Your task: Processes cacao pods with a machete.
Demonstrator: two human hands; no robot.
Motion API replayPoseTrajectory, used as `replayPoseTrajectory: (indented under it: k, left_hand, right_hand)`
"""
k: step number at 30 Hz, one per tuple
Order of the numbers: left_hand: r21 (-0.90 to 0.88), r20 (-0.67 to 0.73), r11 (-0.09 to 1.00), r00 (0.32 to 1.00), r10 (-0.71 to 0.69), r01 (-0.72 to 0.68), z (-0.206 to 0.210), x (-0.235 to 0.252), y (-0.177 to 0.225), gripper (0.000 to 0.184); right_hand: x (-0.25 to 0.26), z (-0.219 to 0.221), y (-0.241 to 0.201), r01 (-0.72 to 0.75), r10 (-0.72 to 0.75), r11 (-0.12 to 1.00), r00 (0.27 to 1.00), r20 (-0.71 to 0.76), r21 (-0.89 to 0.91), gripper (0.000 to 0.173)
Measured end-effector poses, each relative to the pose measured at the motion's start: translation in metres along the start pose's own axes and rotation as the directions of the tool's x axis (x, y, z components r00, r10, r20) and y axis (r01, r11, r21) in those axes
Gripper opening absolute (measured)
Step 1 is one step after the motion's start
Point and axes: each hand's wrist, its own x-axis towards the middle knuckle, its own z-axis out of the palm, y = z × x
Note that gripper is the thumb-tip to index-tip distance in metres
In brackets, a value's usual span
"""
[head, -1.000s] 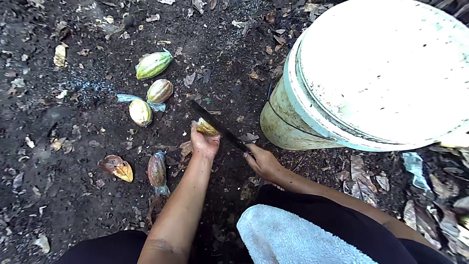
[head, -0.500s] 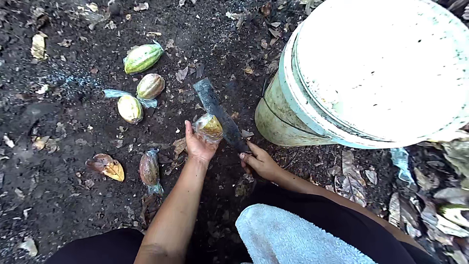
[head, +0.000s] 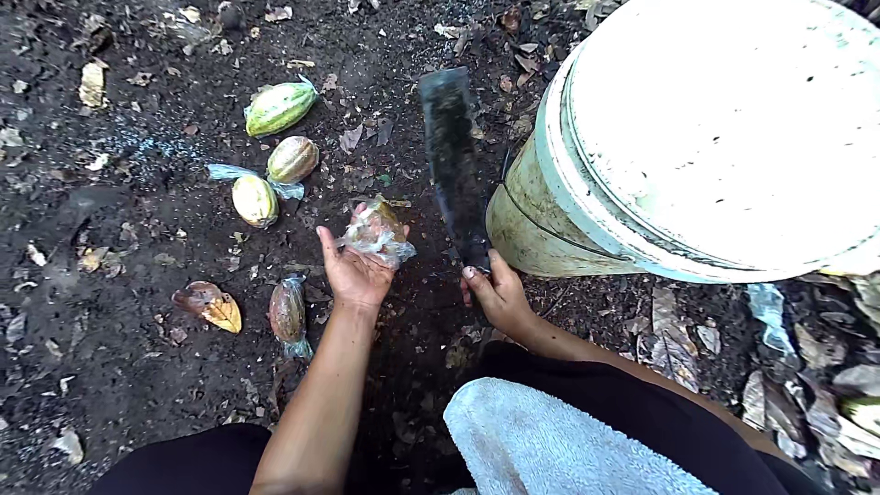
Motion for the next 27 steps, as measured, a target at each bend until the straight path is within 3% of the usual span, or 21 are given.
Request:
replayPoseTrajectory:
  k: [3,6,8,10,12,13,14,15,16,17,18,24,27]
  left_hand:
    - [-0.022,-0.012,0.998,0.998,-0.061,0.061,-0.021,0.019,0.002,0.077]
    - [-0.013,-0.145,0.998,0.987,-0.070,0.069,-0.013,0.027,-0.008,0.059]
    - [-0.028,-0.236,0.999,0.971,-0.033,0.027,-0.005,0.029,-0.017,0.052]
    - [-0.012,-0.308,1.000,0.951,0.017,-0.022,-0.001,0.033,-0.020,0.050]
    - [0.001,-0.347,0.999,0.937,0.045,-0.047,-0.001,0.037,-0.023,0.052]
    - [0.009,-0.355,0.999,0.933,0.051,-0.051,0.000,0.037,-0.025,0.053]
    - [0.020,-0.354,0.998,0.933,0.056,-0.052,0.004,0.036,-0.027,0.054]
    - [0.025,-0.355,0.998,0.933,0.056,-0.051,0.009,0.033,-0.029,0.053]
    - [0.031,-0.359,0.999,0.932,0.049,-0.041,0.016,0.031,-0.031,0.051]
    - [0.042,-0.372,0.999,0.928,0.036,-0.022,0.022,0.028,-0.034,0.049]
    - [0.042,-0.373,0.999,0.928,0.011,0.005,0.021,0.025,-0.038,0.049]
    - [0.059,-0.121,0.982,0.978,-0.172,0.180,-0.007,0.021,-0.026,0.077]
    - [0.112,-0.187,0.978,0.970,-0.153,0.176,0.001,0.022,-0.027,0.049]
  right_hand:
    - [-0.002,0.006,0.007,0.099,-0.068,0.967,0.988,0.140,-0.236,0.041]
    - [-0.001,0.009,0.009,0.092,0.025,0.898,0.965,0.260,-0.430,0.043]
    - [0.001,0.006,0.005,0.088,0.034,0.882,0.968,0.249,-0.463,0.041]
    - [0.006,0.002,-0.001,0.203,-0.169,0.893,0.978,0.119,-0.402,0.038]
    - [0.013,0.000,-0.006,0.379,-0.415,0.865,0.909,-0.042,-0.330,0.037]
    - [0.015,0.000,-0.006,0.418,-0.468,0.844,0.880,-0.081,-0.335,0.037]
    - [0.014,0.000,-0.005,0.394,-0.447,0.838,0.893,-0.059,-0.378,0.036]
    - [0.010,0.000,-0.004,0.290,-0.312,0.838,0.949,0.029,-0.461,0.035]
    - [0.008,0.001,-0.006,0.134,-0.051,0.828,0.985,0.165,-0.545,0.038]
    - [0.009,0.004,-0.007,0.012,0.176,0.803,0.951,0.256,-0.596,0.040]
    - [0.009,0.005,-0.006,-0.047,0.278,0.789,0.917,0.287,-0.613,0.040]
    - [-0.004,-0.003,0.015,-0.009,0.128,0.922,0.950,0.284,-0.387,0.043]
    - [-0.003,0.005,0.017,-0.059,0.187,0.908,0.943,0.275,-0.415,0.043]
